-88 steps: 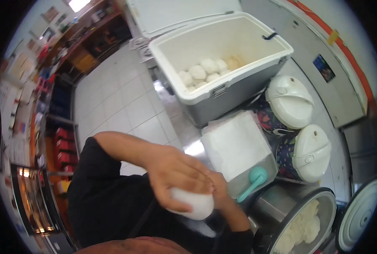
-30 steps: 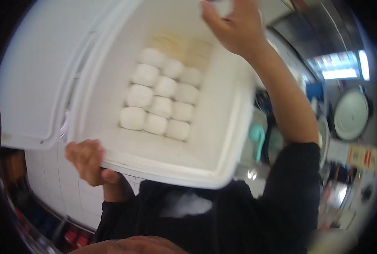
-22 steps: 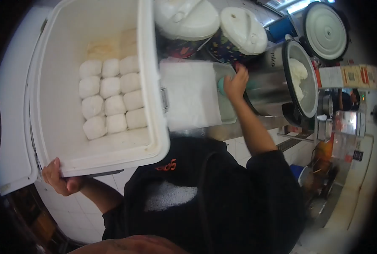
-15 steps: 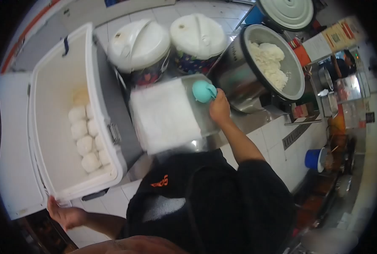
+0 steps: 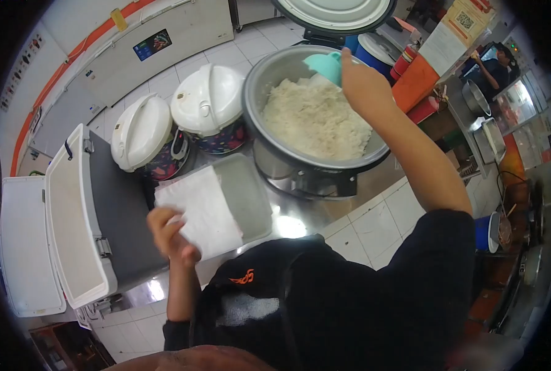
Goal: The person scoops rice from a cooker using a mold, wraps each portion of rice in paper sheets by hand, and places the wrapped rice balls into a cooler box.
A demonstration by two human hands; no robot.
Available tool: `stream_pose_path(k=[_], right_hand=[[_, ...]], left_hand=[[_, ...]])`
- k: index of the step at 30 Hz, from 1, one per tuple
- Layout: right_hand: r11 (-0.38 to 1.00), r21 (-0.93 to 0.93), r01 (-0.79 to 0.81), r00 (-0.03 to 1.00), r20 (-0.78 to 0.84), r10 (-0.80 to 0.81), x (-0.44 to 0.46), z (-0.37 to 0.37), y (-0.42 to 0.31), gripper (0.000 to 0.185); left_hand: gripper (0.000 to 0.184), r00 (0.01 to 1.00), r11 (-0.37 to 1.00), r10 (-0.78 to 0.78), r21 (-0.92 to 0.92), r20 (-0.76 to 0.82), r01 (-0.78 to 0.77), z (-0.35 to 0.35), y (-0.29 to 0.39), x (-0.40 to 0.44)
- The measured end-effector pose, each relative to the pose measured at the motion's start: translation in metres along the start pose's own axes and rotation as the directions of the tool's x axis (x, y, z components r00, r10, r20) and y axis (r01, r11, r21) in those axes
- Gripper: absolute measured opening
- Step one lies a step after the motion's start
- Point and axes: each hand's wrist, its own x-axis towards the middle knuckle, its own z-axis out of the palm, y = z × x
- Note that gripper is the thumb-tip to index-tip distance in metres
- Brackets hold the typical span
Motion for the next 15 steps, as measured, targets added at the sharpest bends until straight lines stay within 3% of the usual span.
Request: stream_pose_path(k=[2,5,9,14,15], right_hand=[[0.994,-0.061,0.093,0.994,0.056,-0.09,0.01,-0.004,0.003,0.057],[0.988,-0.093,0.123,0.99,0.079,-0.116,0.026,-0.006,0.026,0.054],[0.973,-0.154,0.171,0.976,0.162,-0.146,0.038,0.039,0.039,0.056],[0.973,-0.065,0.221,0.939,0.282,-0.195,0.077,0.062,0.064,0.054],[0.958,-0.072,0.279,0.925,0.288,-0.248,0.082,0.069,0.073,0.055]], left_hand=[[0.058,0.994,0.995,0.02,-0.096,0.11,-0.009,0.059,-0.005,0.023],[0.063,0.991,0.98,-0.025,-0.192,0.133,0.051,0.119,-0.006,0.06],[0.065,0.99,0.973,-0.069,-0.213,0.121,0.094,0.167,-0.01,0.095],[0.069,0.993,0.94,-0.081,-0.324,0.091,0.107,0.213,-0.021,0.134],[0.077,0.975,0.946,-0.119,-0.278,0.185,0.168,0.217,-0.017,0.138]])
